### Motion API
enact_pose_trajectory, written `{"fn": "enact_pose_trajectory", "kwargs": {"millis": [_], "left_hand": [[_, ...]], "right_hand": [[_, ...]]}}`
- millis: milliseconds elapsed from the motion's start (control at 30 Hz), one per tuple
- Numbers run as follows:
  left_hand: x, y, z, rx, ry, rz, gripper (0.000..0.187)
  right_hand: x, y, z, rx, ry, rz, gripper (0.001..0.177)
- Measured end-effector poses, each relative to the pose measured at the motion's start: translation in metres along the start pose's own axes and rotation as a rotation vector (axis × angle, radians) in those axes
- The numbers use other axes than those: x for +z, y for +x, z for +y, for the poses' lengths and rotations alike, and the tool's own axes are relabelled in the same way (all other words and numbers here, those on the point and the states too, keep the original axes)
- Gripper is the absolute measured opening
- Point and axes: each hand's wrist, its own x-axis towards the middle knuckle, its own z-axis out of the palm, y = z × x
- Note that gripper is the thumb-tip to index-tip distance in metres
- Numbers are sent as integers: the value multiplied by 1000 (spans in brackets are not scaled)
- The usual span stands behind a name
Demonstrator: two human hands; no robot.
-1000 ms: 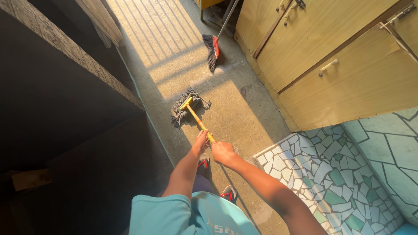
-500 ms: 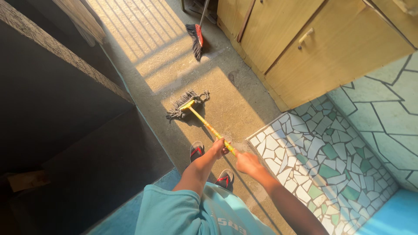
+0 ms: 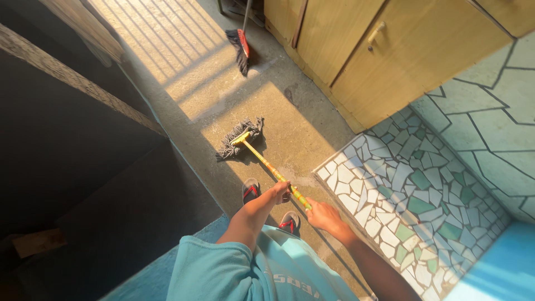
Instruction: The person mops the floor in a small area using a mop, repeatedly moving the mop head across the surface.
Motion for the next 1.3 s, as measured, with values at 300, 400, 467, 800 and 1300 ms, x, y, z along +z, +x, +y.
{"fn": "enact_pose_trajectory", "kwargs": {"millis": [300, 400, 467, 800, 1300], "left_hand": [[-87, -6, 78, 248, -232, 185, 26], [-131, 6, 103, 323, -288, 256, 43], [-150, 10, 120, 352, -263, 349, 55], [-105, 36, 91, 304, -255, 438, 39], [52, 9, -32, -176, 8, -110, 26]], "right_hand": [[5, 118, -96, -179, -80, 23, 54], [4, 158, -136, -252, -132, -3, 49], [2, 181, -155, -286, -157, 0, 48], [24, 158, -101, -254, -219, 23, 55], [-30, -38, 65, 144, 146, -60, 57]]}}
